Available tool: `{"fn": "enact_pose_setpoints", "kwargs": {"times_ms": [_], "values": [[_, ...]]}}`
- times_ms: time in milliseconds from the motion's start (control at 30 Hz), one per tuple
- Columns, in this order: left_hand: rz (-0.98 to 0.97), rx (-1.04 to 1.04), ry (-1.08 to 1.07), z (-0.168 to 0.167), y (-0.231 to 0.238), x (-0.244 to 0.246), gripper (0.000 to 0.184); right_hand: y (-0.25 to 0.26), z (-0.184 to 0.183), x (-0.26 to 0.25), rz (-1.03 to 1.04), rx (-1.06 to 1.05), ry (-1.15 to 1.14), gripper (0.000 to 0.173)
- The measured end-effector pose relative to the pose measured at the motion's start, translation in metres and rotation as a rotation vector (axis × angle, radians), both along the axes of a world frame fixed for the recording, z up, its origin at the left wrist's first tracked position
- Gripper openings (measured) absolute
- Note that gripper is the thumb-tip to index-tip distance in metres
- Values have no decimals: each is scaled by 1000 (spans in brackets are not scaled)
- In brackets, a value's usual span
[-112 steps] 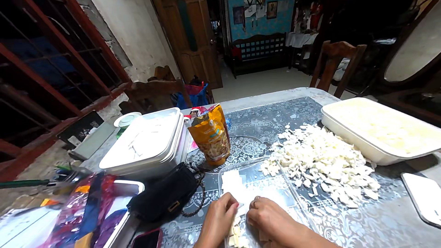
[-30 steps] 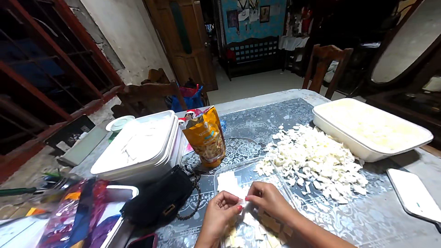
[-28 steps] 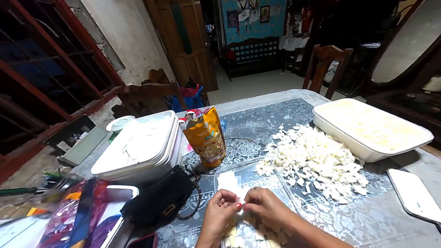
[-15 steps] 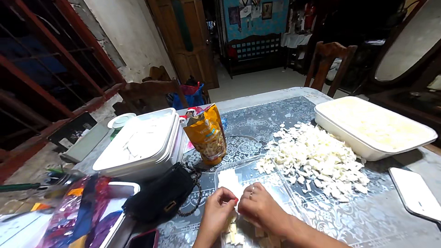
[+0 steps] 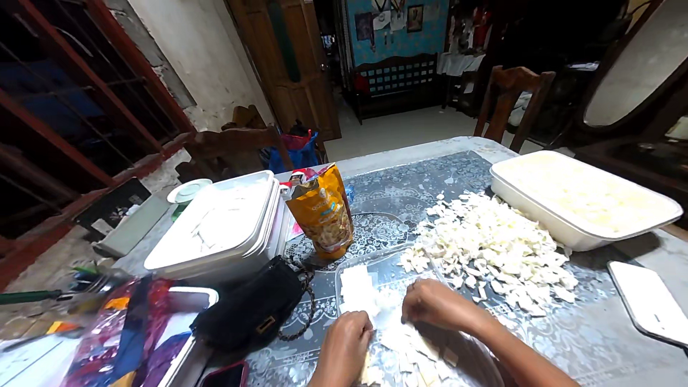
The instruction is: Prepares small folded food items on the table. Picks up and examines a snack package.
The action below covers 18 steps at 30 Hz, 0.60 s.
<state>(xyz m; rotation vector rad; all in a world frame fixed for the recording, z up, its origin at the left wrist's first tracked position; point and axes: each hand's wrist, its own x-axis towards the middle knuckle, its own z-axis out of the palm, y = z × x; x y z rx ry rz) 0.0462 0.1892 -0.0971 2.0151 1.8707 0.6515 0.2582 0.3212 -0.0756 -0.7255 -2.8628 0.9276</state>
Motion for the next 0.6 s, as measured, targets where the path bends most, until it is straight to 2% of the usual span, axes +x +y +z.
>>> {"fn": "enact_pose_setpoints", "kwargs": {"times_ms": [67,133,233,367,467,567,600], "values": [[45,-98,-103,3,2,-6,16,-3,-4,-5,83,-50,-84,15],[104,-146,-202,9,4,-11,19,-4,-2,-8,73,-67,-135,17],[220,-51,-389,11,5,-12,19,-5,2,-8,13,-120,-133,20],[244,27,-712,3,7,-7,19,-15,4,-11,-170,-320,206,19],[210,-12,-807,4,5,6,21,-28,1,-21,-292,-428,389,17],[188,-9,-860,2,4,14,17,-37,-3,-25,-317,-280,413,17],[198,-13,-884,3,3,16,23,-39,-5,-26,-313,-213,442,17]]}}
